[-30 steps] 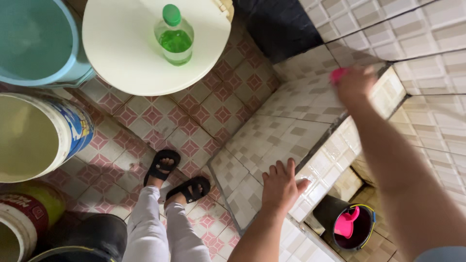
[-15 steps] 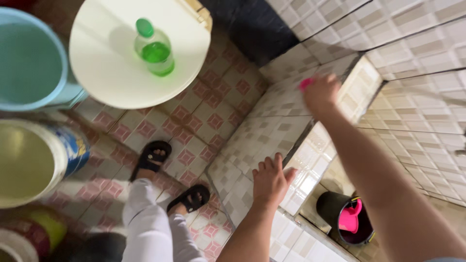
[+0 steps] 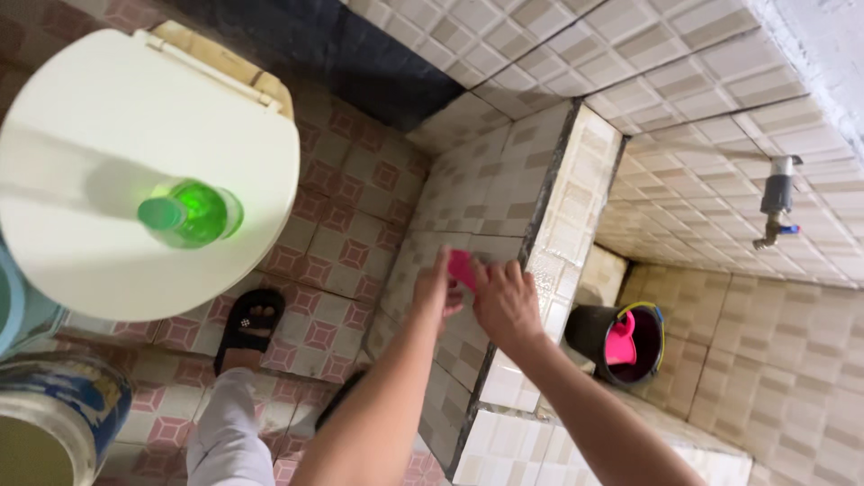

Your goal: The person scrubs tiled surfaces in a bathroom using a pink brush and water from a pink scoop. They repeatedly wet the brush and scrub the vertical and horizontal tiled areas, including the edges and corners of a built-in bench.

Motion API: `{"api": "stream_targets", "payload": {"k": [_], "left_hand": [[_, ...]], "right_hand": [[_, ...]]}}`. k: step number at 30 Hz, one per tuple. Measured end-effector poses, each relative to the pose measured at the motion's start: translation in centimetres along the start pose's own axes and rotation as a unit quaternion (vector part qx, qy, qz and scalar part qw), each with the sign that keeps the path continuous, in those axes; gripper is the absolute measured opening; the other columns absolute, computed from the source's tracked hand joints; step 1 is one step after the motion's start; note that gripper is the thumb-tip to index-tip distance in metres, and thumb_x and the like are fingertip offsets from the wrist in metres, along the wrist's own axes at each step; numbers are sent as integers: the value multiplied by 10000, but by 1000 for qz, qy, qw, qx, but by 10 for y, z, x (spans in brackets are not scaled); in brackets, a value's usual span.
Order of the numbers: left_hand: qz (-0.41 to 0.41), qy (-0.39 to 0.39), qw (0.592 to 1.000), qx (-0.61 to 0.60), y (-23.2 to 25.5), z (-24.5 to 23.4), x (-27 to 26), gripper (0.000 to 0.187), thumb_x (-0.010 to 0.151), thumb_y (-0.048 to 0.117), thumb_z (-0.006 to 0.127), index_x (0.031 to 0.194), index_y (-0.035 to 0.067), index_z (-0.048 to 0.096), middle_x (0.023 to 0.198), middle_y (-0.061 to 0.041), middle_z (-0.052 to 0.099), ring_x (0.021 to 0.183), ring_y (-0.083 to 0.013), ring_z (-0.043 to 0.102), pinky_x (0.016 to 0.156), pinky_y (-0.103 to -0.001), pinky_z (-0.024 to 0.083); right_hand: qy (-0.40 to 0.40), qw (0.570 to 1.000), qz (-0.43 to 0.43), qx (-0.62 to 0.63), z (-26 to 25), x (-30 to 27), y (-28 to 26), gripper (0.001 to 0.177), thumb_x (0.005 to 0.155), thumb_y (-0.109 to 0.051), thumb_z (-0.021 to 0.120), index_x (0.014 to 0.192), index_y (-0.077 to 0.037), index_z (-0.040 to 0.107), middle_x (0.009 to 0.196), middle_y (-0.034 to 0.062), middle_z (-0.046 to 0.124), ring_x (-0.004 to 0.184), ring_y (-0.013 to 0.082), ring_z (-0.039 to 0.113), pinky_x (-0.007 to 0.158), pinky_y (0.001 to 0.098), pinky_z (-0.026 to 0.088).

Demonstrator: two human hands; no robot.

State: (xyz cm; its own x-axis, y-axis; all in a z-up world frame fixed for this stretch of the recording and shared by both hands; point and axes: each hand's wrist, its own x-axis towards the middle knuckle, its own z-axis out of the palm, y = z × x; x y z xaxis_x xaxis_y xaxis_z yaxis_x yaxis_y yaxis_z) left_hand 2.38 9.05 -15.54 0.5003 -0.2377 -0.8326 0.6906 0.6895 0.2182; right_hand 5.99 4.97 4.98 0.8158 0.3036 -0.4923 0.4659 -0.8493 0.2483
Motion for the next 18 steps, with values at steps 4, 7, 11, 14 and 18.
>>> {"api": "stream_targets", "payload": {"k": [4, 7, 11, 14, 18], "left_hand": [[7, -49, 976, 212, 35, 37, 30, 452, 903, 332, 705, 1154, -44, 718, 1019, -224, 745, 817, -295, 731, 652, -427, 579], [113, -15, 957, 267, 36, 66, 28, 443, 878, 243, 684, 1259, 18, 669, 1085, -211, 757, 920, -304, 738, 767, -422, 571], [196, 3, 905, 379, 34, 63, 11, 649, 891, 244, 673, 1505, 123, 503, 1180, -225, 722, 1056, -341, 709, 910, -406, 557], [271, 8, 910, 313, 38, 53, -2, 841, 838, 303, 735, 1537, 72, 328, 1294, -225, 621, 1109, -344, 666, 900, -415, 543], [202, -37, 918, 340, 39, 55, -9, 763, 934, 364, 632, 1588, 187, 279, 1269, -187, 641, 1102, -328, 701, 917, -409, 582]], "right_hand": [[-3, 988, 7, 151, 8, -26, 4, 683, 810, -323, 766, 1402, -97, 513, 1228, 129, 638, 1151, 322, 579, 964, 474, 450], [57, 954, 123, 269, 24, -28, 38, 660, 798, -413, 773, 1373, -162, 568, 1243, 104, 669, 1187, 280, 625, 1024, 435, 496], [198, 905, 317, 205, 61, -10, 91, 636, 955, -477, 619, 1498, -182, 465, 1458, 162, 550, 1383, 382, 497, 1148, 529, 425], [122, 812, 489, 294, 85, 20, 111, 783, 985, -641, 484, 1612, -215, 288, 1587, 220, 353, 1398, 433, 405, 1088, 569, 385], [136, 768, 545, 307, 99, 46, 94, 857, 990, -716, 415, 1655, -236, 167, 1667, 219, 218, 1492, 447, 284, 1149, 610, 278]]}}
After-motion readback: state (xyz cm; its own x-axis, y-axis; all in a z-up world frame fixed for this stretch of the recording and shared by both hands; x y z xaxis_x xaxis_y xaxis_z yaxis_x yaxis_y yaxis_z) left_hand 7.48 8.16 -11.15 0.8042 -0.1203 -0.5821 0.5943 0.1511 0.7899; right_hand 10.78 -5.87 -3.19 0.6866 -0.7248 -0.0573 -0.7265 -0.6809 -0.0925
